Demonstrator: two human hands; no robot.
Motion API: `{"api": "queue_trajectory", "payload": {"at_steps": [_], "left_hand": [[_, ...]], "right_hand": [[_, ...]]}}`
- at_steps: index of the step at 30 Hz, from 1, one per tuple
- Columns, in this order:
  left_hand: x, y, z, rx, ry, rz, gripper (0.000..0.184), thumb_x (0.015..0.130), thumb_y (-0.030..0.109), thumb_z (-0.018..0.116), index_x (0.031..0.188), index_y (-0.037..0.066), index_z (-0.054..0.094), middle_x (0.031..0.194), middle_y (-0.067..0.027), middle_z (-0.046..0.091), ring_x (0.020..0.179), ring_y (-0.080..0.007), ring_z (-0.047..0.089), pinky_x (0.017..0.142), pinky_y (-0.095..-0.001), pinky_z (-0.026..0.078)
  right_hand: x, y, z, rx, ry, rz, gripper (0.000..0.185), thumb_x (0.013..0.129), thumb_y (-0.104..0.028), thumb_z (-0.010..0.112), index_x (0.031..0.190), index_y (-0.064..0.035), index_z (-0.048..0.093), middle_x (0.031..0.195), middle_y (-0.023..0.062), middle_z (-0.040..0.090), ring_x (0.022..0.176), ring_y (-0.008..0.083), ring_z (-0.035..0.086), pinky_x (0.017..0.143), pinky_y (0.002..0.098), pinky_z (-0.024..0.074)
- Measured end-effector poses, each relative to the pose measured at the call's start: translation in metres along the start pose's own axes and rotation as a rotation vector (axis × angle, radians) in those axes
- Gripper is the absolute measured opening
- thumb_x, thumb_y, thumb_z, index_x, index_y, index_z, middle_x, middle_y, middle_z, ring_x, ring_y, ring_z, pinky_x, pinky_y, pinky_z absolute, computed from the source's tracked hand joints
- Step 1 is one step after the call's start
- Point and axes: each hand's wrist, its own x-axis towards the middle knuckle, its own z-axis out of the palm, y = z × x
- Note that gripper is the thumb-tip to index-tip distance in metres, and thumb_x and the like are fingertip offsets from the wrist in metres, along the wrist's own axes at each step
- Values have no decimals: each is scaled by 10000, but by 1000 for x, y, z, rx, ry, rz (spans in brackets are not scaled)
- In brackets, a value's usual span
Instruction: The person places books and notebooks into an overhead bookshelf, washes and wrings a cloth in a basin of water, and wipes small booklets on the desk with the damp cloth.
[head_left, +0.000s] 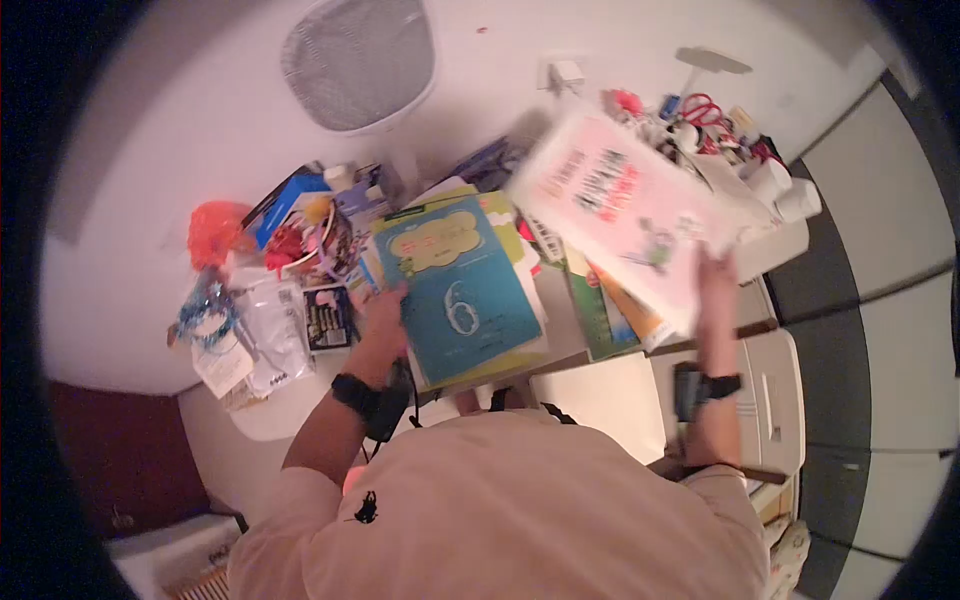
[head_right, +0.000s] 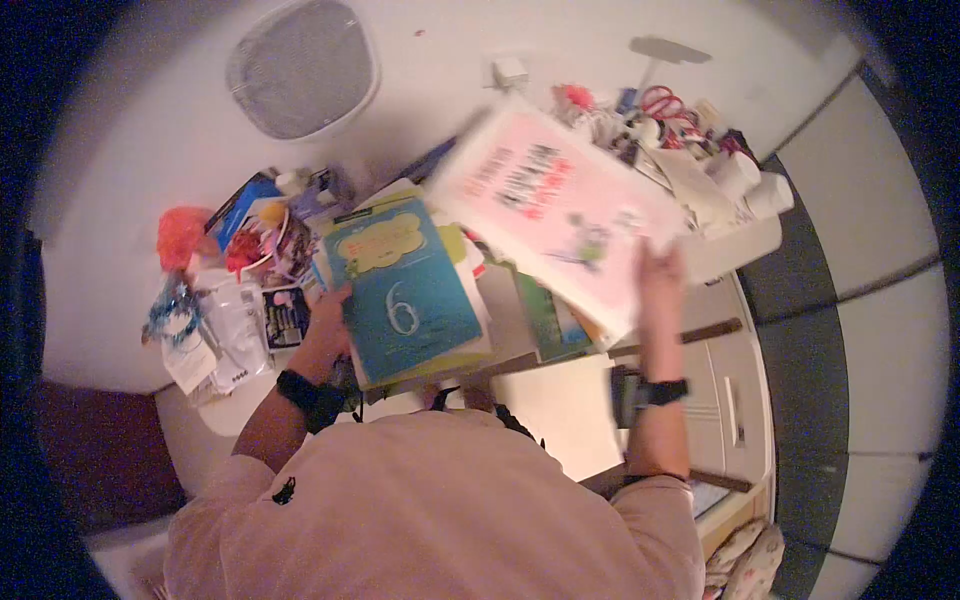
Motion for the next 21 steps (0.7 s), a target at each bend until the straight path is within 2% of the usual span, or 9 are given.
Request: {"api": "queue_trajectory", "payload": {"at_steps": [2, 3, 4, 6, 7, 9, 14, 16, 21], "left_hand": [[-16, 4, 11, 276, -128, 276, 399, 840, 226, 573, 1182, 46, 476, 1097, -89, 567, 962, -237, 553, 841, -373, 450], [-29, 9, 19, 527, -236, 570, 398, 861, 272, 539, 1192, 60, 476, 1099, -83, 572, 973, -234, 554, 860, -374, 447], [-50, 19, 38, 533, -259, 560, 398, 861, 272, 539, 1192, 60, 476, 1099, -83, 572, 973, -234, 554, 860, -374, 447], [-89, 31, 77, 543, -284, 832, 435, 890, 378, 457, 1208, 81, 473, 1117, -73, 570, 997, -235, 550, 888, -381, 438], [-81, 29, 68, 546, -297, 827, 435, 890, 378, 457, 1208, 81, 473, 1117, -73, 570, 997, -235, 550, 888, -381, 438], [-58, 24, 41, -222, -344, 78, 474, 902, 438, 401, 1217, 90, 464, 1155, -68, 550, 1024, -236, 539, 892, -392, 436], [-51, 14, 33, -52, -339, 258, 452, 908, 428, 405, 1213, 99, 462, 1148, -78, 552, 1023, -237, 542, 884, -397, 447], [-44, 15, 29, -135, -324, 244, 470, 908, 445, 398, 1217, 96, 454, 1155, -81, 546, 1029, -240, 539, 883, -395, 447], [-60, 24, 40, -275, -256, 211, 509, 907, 472, 397, 1231, 82, 430, 1171, -77, 534, 1035, -241, 536, 887, -391, 445]], "right_hand": [[-36, 16, 64, -520, -26, -141, 487, 869, -270, 519, 1207, 65, 417, 1015, 269, 545, 926, 380, 532, 824, 473, 400], [-48, 74, 106, -1059, 234, -685, 342, 849, -153, 572, 1129, 11, 464, 725, 39, 528, 621, 129, 479, 574, 287, 433], [-69, 86, 141, -293, 10, -284, 392, 823, -137, 605, 1165, -1, 468, 726, 33, 545, 600, 116, 492, 554, 308, 434], [-123, 52, 166, 177, -250, -88, 374, 819, -129, 601, 1158, -1, 510, 745, 26, 588, 626, 97, 531, 568, 270, 450], [-132, 47, 167, 287, -456, -18, 366, 815, -139, 607, 1144, 0, 528, 742, 20, 596, 637, 95, 541, 579, 250, 455], [-112, 42, 138, 43, -447, -25, 347, 816, -183, 607, 1107, -6, 542, 784, 77, 606, 689, 126, 568, 629, 279, 467], [23, 104, 27, -469, 180, -447, 404, 769, -311, 643, 1029, -10, 570, 815, 144, 635, 741, 279, 619, 696, 358, 487], [54, 108, -9, -783, 145, -200, 671, 684, -335, 733, 1155, 75, 486, 1103, 253, 551, 1016, 344, 552, 862, 383, 454], [80, 121, -33, -897, -100, -8, 661, 668, -475, 694, 1146, -51, 525, 1085, 186, 569, 994, 334, 559, 835, 413, 462]]}}
